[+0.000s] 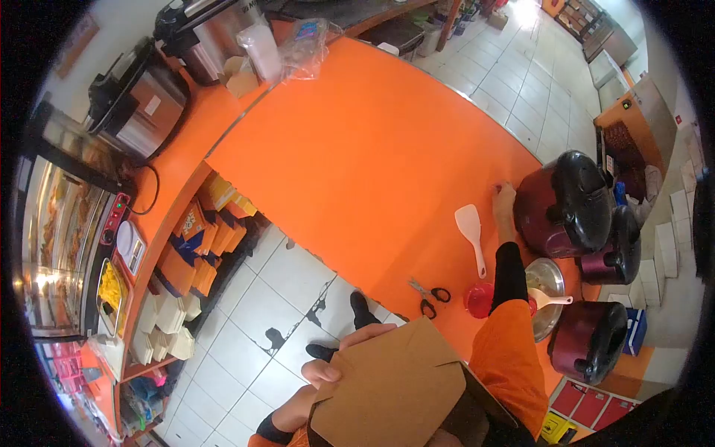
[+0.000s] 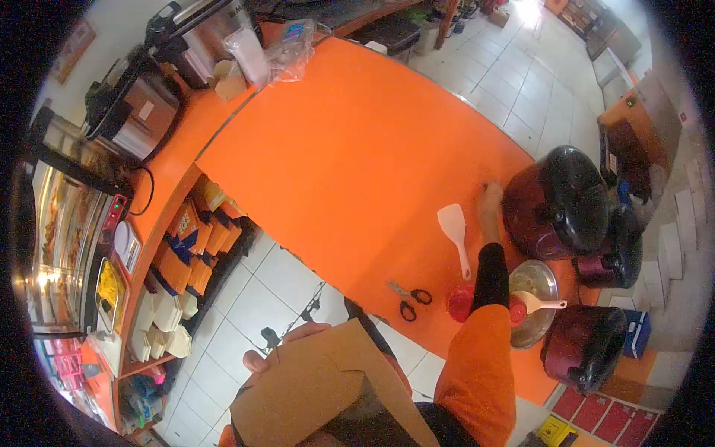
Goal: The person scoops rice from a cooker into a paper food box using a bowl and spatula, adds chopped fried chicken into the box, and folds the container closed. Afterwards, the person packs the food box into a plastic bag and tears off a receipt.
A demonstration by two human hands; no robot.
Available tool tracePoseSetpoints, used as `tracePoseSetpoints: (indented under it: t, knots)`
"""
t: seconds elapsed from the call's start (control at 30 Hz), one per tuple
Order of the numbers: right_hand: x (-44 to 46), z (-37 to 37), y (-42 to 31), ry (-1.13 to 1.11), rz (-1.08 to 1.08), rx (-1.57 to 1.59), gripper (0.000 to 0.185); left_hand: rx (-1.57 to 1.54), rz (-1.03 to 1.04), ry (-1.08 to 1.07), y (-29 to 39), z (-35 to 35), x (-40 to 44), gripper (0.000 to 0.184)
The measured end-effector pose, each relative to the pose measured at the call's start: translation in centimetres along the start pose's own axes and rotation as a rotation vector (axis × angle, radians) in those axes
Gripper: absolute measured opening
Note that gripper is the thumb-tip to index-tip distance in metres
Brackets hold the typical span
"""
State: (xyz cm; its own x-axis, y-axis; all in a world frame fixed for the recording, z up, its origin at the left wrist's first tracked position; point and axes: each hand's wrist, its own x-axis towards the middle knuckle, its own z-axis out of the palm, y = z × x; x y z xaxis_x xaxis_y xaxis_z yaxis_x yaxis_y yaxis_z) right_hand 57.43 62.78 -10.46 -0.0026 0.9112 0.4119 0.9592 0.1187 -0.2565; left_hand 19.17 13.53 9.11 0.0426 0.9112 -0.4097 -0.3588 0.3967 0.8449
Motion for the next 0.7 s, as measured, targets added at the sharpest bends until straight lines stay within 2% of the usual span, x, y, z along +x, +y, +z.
tracePoseSetpoints:
  t: [0.07,0.13,0.27,0.33,0.4,0.47,0.53,0.57,0.6,0.63,0.7]
  knots:
    - [-0.5,-1.8,-1.0,-0.068,0.062,-0.011,0.009,0.003,0.006,-0.014,0.2,0.2,-0.2,0.097]
    - [-1.0,-6.0,-4.3,-0.048,0.253,0.382,0.014,0.004,0.034,-0.021,0.2,0.2,0.0,0.097]
    - [-2.1,-21.7,-15.6,-0.047,0.060,1.014,0.013,0.010,0.134,-0.049,0.9,0.5,0.0,0.098]
    - [-4.8,-32.1,-23.0,-0.033,-0.082,1.088,0.012,0.017,0.187,-0.059,1.5,0.8,-0.5,0.098]
    - [-7.9,-37.8,-25.1,-0.110,-0.499,1.122,0.014,0.013,0.231,-0.079,2.9,1.2,-1.4,0.098]
    - [-11.9,-42.0,-30.3,-0.260,-0.790,1.131,0.006,0.010,0.243,-0.065,4.1,1.3,-3.3,0.098]
    - [-15.7,-44.7,-35.1,-0.701,-0.979,1.061,0.014,0.037,0.321,-0.013,4.6,1.0,-6.4,0.098]
    - [-17.7,-44.6,-37.2,-0.654,-1.219,0.887,0.012,0.087,0.424,0.031,4.6,0.7,-8.4,0.098]
    - [-19.7,-44.4,-39.0,-0.593,-1.449,0.703,0.011,0.195,0.628,0.110,3.7,0.2,-10.0,0.100]
    - [-21.4,-44.9,-40.7,-0.587,-1.499,0.712,0.011,0.309,0.823,0.220,2.9,-0.3,-11.7,0.102]
    - [-24.9,-45.9,-43.7,-0.370,-1.769,0.473,0.012,0.278,0.934,0.269,2.4,-1.2,-15.9,0.099]
